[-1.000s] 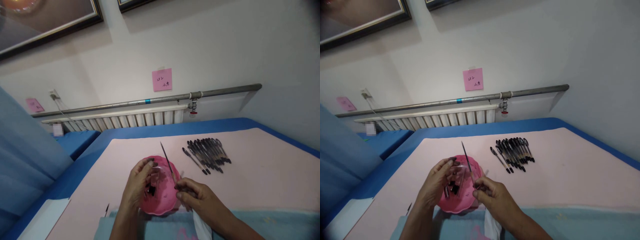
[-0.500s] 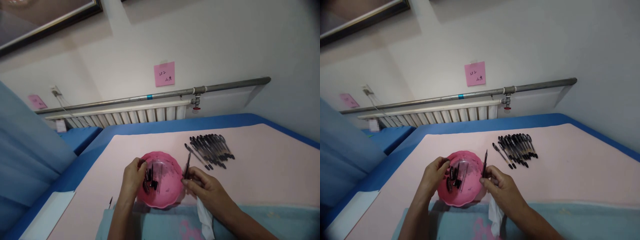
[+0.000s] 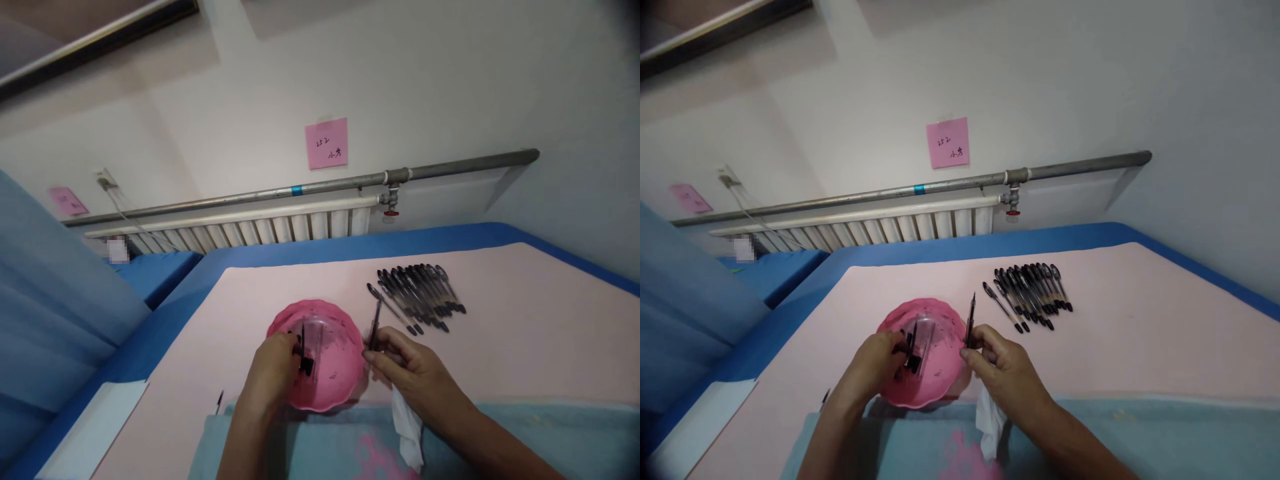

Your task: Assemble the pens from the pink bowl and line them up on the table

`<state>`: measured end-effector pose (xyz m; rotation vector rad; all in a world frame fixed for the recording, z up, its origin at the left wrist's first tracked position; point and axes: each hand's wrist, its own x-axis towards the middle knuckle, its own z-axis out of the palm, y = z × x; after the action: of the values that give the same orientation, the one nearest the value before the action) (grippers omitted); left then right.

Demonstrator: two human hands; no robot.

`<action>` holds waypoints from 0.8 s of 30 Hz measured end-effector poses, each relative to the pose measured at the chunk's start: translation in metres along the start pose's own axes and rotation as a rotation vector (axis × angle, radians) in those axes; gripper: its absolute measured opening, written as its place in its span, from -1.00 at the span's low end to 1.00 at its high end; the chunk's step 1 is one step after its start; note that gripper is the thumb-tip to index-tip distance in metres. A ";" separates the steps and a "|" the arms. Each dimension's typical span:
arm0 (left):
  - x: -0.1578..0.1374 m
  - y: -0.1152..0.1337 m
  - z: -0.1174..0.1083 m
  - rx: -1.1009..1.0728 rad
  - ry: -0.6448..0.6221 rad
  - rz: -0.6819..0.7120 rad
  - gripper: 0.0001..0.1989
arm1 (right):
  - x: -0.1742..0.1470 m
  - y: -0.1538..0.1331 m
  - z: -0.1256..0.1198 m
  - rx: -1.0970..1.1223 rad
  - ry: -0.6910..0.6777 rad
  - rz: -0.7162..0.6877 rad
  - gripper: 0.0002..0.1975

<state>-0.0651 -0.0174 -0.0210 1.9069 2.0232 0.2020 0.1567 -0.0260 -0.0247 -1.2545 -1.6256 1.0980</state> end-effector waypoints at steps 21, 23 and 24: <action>0.001 0.025 0.015 -0.016 0.094 -0.077 -0.74 | -0.002 -0.006 -0.001 0.000 -0.006 -0.001 -0.88; 0.001 0.025 0.014 -0.038 0.089 -0.063 -0.74 | -0.002 -0.006 -0.001 0.020 -0.002 0.004 -0.89; 0.001 0.025 0.013 -0.057 0.091 -0.053 -0.75 | -0.001 -0.005 0.000 0.048 0.000 0.012 -0.88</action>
<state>-0.0374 -0.0160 -0.0247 1.8386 2.1007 0.3345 0.1556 -0.0278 -0.0196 -1.2348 -1.5840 1.1376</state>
